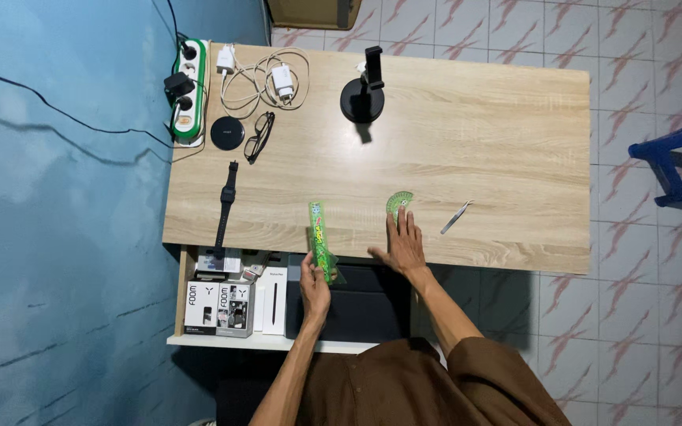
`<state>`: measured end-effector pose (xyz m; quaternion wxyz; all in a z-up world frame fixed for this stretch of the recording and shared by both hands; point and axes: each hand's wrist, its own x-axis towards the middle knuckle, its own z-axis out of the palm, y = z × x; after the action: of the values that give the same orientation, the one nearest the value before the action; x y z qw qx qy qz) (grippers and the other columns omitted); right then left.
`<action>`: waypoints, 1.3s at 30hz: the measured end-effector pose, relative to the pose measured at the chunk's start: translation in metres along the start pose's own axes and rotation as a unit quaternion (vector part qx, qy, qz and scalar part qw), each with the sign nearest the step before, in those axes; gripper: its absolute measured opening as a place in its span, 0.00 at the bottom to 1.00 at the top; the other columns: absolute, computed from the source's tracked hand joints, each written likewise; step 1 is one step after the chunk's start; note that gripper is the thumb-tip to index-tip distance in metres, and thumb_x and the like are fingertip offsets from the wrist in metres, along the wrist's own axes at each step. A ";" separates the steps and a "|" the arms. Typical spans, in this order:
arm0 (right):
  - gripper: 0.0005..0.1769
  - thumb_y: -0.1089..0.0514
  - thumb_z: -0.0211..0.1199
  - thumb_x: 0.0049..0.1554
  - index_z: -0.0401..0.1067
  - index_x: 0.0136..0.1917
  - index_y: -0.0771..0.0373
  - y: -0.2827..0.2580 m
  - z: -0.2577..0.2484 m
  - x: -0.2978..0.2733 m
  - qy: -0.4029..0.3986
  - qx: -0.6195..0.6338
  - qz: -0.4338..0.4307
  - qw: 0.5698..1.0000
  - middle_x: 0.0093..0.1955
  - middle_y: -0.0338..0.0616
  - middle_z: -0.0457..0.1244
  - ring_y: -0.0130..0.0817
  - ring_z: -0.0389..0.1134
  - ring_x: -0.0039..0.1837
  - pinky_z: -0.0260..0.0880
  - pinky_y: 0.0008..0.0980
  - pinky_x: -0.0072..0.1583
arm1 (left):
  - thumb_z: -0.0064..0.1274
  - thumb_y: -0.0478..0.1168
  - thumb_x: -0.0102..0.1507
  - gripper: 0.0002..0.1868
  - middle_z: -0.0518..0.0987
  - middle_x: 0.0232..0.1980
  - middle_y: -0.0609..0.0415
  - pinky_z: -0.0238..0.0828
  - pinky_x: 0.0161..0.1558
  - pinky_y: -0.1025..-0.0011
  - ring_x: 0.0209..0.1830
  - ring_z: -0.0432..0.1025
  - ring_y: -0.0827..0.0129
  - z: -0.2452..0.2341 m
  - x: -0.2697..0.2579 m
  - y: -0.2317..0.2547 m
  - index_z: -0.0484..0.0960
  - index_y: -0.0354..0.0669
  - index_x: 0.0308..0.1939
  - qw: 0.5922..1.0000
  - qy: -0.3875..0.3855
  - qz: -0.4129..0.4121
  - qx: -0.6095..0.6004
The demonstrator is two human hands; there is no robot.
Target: The person clears a desk by placing a notebook, wallet, laptop, tablet, and stationery into a drawer. They then pack pens into a small box, add rulers and a protractor, and store a smartwatch, glasses, and a power bank. Finally, they spray and wipe the desk surface with a cloth.
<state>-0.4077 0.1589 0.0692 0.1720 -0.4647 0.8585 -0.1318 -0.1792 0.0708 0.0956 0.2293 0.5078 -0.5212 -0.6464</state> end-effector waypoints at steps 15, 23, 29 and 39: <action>0.08 0.64 0.62 0.60 0.67 0.52 0.67 -0.007 0.031 -0.046 0.089 0.278 0.093 0.952 0.54 0.51 0.65 0.41 0.72 0.53 0.80 0.36 0.51 | 0.40 0.36 0.72 0.18 0.80 0.49 0.50 0.79 0.46 0.73 0.47 0.79 0.70 -0.008 -0.001 -0.012 0.63 0.44 0.66 0.985 -0.011 -0.137 -0.100; 0.07 0.67 0.70 0.56 0.73 0.47 0.65 -0.045 0.058 -0.065 0.021 0.738 0.248 0.627 0.39 0.41 0.65 0.27 0.61 0.39 0.62 0.25 0.42 | 0.46 0.34 0.68 0.20 0.82 0.49 0.48 0.78 0.46 0.70 0.46 0.80 0.66 -0.008 -0.016 -0.026 0.65 0.40 0.64 0.972 -0.013 -0.125 -0.197; 0.11 0.61 0.74 0.53 0.76 0.46 0.68 -0.094 0.059 -0.088 0.006 0.584 0.254 0.771 0.41 0.40 0.69 0.25 0.67 0.43 0.68 0.25 0.46 | 0.49 0.36 0.68 0.21 0.81 0.53 0.51 0.76 0.49 0.67 0.51 0.76 0.69 -0.022 -0.030 -0.025 0.66 0.43 0.64 0.969 -0.016 -0.131 -0.211; 0.30 0.57 0.71 0.53 0.69 0.68 0.64 -0.121 0.071 -0.098 -0.122 0.528 0.098 0.834 0.52 0.44 0.71 0.31 0.73 0.53 0.77 0.32 0.54 | 0.52 0.40 0.69 0.21 0.81 0.54 0.50 0.74 0.49 0.66 0.51 0.75 0.69 -0.055 -0.049 -0.051 0.68 0.42 0.65 0.981 -0.017 -0.105 -0.164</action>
<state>-0.2374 0.1722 0.0686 0.5071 -0.2286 0.6715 -0.4896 -0.0991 0.1051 0.0733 0.2312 0.5044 -0.3556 -0.7521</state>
